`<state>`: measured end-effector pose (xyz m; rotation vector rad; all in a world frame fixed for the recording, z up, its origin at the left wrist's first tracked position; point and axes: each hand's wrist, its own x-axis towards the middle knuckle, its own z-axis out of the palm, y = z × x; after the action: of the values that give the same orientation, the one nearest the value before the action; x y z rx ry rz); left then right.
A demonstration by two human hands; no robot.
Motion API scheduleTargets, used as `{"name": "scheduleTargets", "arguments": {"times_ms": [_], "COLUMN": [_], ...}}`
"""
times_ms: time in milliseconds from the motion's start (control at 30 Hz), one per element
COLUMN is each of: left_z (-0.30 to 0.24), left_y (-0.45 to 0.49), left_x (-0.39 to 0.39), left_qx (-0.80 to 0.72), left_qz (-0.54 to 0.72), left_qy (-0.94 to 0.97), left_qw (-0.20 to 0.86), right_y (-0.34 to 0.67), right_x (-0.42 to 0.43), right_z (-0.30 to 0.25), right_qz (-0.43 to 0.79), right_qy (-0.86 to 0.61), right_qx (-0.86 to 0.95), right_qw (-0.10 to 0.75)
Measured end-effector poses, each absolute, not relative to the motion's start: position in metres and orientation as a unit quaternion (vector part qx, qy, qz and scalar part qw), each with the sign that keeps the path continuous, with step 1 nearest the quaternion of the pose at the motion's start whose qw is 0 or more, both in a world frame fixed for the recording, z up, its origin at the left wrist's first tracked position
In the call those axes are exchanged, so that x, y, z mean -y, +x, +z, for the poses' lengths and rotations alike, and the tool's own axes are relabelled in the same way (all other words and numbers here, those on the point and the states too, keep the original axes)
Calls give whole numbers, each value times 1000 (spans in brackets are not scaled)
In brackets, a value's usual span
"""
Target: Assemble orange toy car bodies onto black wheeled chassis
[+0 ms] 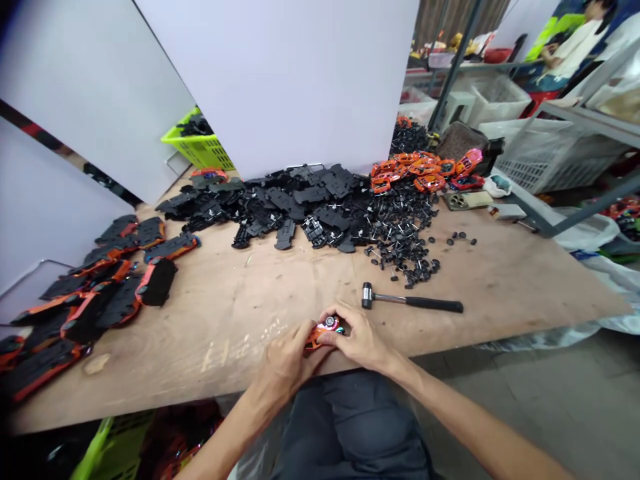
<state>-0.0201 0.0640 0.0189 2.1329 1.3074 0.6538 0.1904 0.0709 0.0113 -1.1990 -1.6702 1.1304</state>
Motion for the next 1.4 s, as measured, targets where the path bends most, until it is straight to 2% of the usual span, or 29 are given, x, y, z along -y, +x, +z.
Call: {"name": "scheduleTargets", "arguments": {"times_ms": [133,200,267,400,533,633,700,767,833,933,1000,1100,1267,1400], "left_z": [10,6,4,12,31,36,32,28,24,19,16,11,4,11], "left_y": [-3,-1,-3,-10,-4,8,7,-2,-14,-26,-27,-24,-26,-34], "left_x": [-61,-58,-57,-58,-51,-49,-52,-56,-58,-60,-60,-58,-58,-63], "left_qx": [-489,-480,-475,-485,-518,-457,-416,-414,-450,-494,-508,-511,-474,-472], "left_qz": [234,241,261,349,473,539,548,534,504,449,431,423,417,387], "left_qy": [833,840,835,765,536,344,303,348,439,535,558,580,627,668], "left_qw": [107,76,95,242,470,618,660,650,592,517,496,473,457,426], "right_y": [198,198,196,197,188,172,164,164,171,183,187,185,178,181], "right_x": [-66,-62,-58,-51,-38,-35,-38,-44,-51,-58,-62,-64,-62,-63], "right_z": [-4,-8,-6,12,19,5,-1,1,9,21,23,19,6,-2], "right_qz": [414,386,369,335,340,345,307,267,252,262,287,341,340,377], "right_qy": [-494,-499,-497,-470,-479,-500,-505,-481,-440,-413,-416,-439,-461,-486], "right_qx": [643,635,628,643,611,586,604,658,729,788,787,744,692,662], "right_qw": [414,445,472,502,530,537,534,514,461,374,354,372,439,429]}}
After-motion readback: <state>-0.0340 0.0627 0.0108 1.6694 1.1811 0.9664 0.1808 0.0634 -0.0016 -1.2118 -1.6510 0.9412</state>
